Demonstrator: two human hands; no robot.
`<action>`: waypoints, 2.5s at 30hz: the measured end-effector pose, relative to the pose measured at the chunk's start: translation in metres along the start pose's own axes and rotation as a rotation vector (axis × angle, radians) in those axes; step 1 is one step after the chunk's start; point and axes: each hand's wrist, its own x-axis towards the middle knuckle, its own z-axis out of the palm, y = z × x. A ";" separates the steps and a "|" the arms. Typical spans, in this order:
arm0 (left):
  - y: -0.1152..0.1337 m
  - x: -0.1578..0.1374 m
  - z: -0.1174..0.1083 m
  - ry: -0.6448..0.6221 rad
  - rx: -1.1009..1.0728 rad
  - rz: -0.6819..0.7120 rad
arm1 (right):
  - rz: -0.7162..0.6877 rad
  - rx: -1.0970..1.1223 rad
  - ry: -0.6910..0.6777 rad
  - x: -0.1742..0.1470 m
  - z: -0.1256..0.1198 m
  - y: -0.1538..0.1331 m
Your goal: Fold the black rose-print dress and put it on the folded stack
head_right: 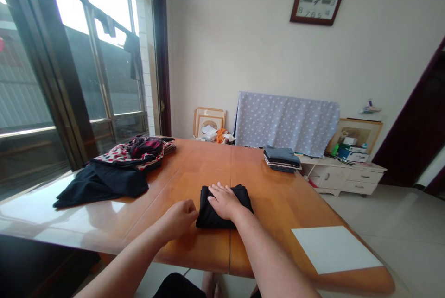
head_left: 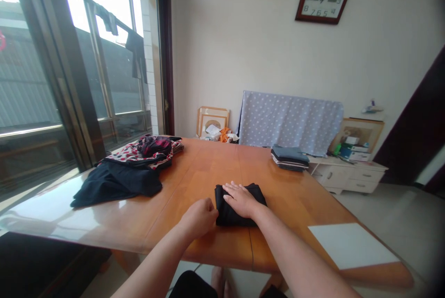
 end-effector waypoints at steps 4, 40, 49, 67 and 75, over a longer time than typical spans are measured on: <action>0.018 0.013 0.001 0.309 0.083 0.219 | 0.003 0.103 0.004 0.003 0.000 0.001; 0.033 0.060 0.065 -0.017 0.623 0.362 | 0.540 1.099 0.745 -0.070 -0.040 0.097; 0.078 0.075 0.060 0.010 0.537 0.544 | 0.562 1.124 0.603 -0.118 -0.035 0.097; 0.102 0.106 0.096 -0.244 0.112 0.835 | 0.479 1.133 0.570 -0.129 -0.031 0.094; 0.092 0.104 0.090 -0.202 -0.048 0.731 | 0.411 0.693 0.479 -0.122 -0.027 0.092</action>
